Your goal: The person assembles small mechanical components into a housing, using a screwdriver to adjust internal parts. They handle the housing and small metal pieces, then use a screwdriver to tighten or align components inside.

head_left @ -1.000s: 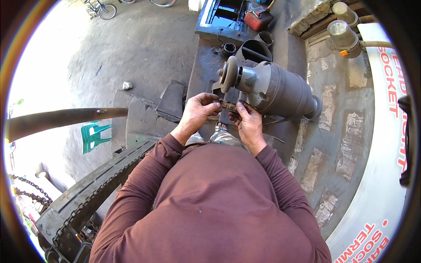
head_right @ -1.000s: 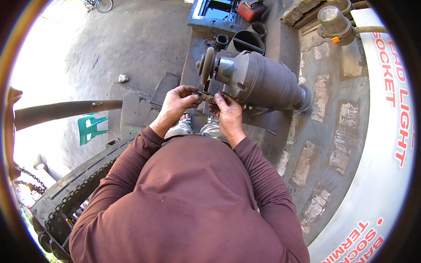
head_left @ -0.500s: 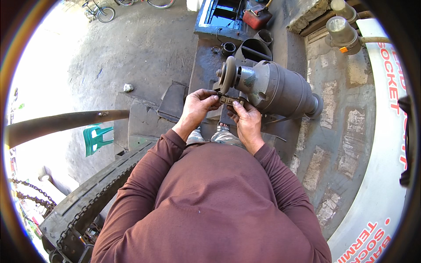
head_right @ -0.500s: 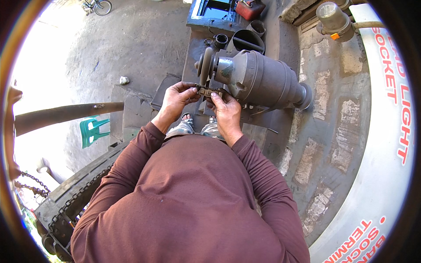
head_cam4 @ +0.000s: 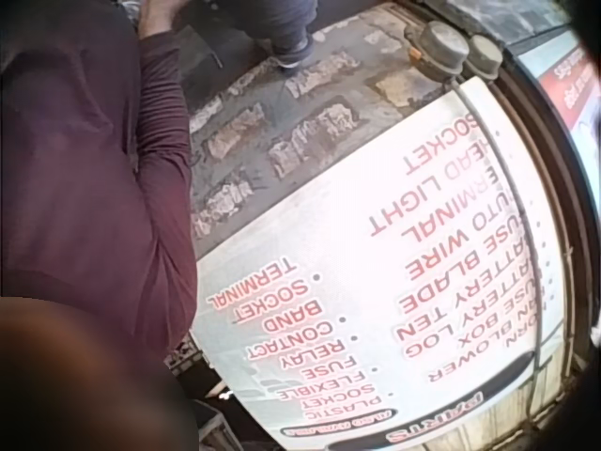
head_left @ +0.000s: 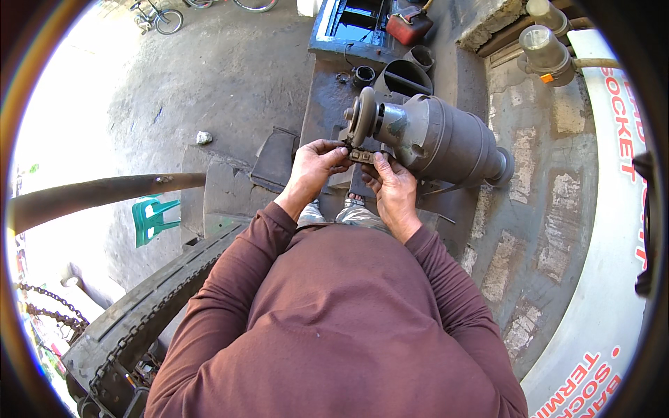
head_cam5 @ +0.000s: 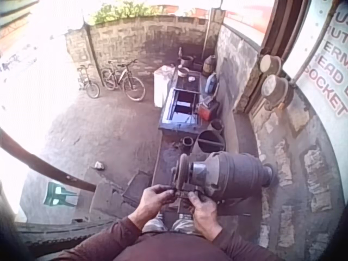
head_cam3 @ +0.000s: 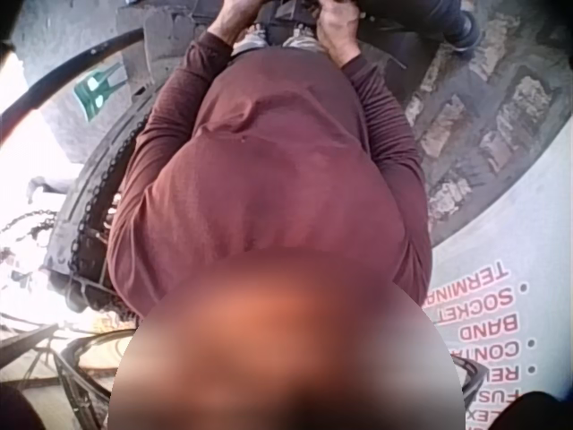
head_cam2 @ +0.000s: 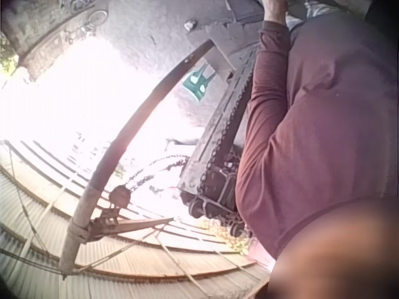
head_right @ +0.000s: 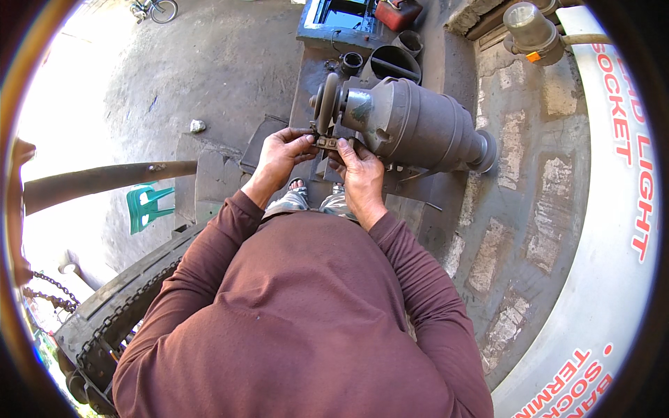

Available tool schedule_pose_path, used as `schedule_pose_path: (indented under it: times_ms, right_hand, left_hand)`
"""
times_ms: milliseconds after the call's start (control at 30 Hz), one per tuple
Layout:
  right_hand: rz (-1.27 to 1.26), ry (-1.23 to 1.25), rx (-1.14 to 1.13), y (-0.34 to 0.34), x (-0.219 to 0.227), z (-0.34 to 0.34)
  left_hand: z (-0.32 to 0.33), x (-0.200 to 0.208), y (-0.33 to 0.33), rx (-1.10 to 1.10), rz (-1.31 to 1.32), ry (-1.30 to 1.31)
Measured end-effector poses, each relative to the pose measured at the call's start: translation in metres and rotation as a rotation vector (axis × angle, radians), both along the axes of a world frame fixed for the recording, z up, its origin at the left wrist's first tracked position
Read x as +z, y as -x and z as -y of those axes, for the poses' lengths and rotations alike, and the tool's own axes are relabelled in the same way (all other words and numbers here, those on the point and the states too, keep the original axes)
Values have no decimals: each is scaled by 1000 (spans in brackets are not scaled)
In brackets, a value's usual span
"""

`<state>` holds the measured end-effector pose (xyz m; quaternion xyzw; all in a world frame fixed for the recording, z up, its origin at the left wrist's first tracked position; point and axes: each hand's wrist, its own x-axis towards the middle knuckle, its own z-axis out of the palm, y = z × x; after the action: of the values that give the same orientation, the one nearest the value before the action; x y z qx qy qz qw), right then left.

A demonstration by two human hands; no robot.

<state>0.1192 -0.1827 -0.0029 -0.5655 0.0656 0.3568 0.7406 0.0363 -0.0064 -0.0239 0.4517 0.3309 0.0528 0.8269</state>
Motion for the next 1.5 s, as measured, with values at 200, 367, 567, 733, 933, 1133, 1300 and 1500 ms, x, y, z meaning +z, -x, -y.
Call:
schedule_pose_path:
  times_ms: [200, 367, 567, 733, 933, 1133, 1300, 1500]
  right_hand:
    - [-27, -53, -5, 0, 3, 0]
    - [-39, -66, 9, -1, 4, 0]
    - [-56, -92, -28, -1, 2, -1]
    - [-82, -102, -34, -2, -1, 0]
    - [-18, -150, 69, 0, 3, 16]
    - [35, -169, 151, 8, 11, 37]
    - [90, -122, 217, 10, 17, 40]
    - [-11, -140, 206, 11, 17, 35]
  left_hand:
    - [1, 4, 0, 6, -4, 30]
    - [-1, 6, -2, 7, -33, 33]
    - [-3, 7, -3, 2, -30, 42]
    - [-5, 3, -3, -11, -24, 44]
    - [0, 5, 10, -23, 34, 21]
    - [7, 18, 34, -46, 62, 14]
    - [5, 27, 45, -70, 76, -10]
    - [2, 29, 51, -83, 91, 6]
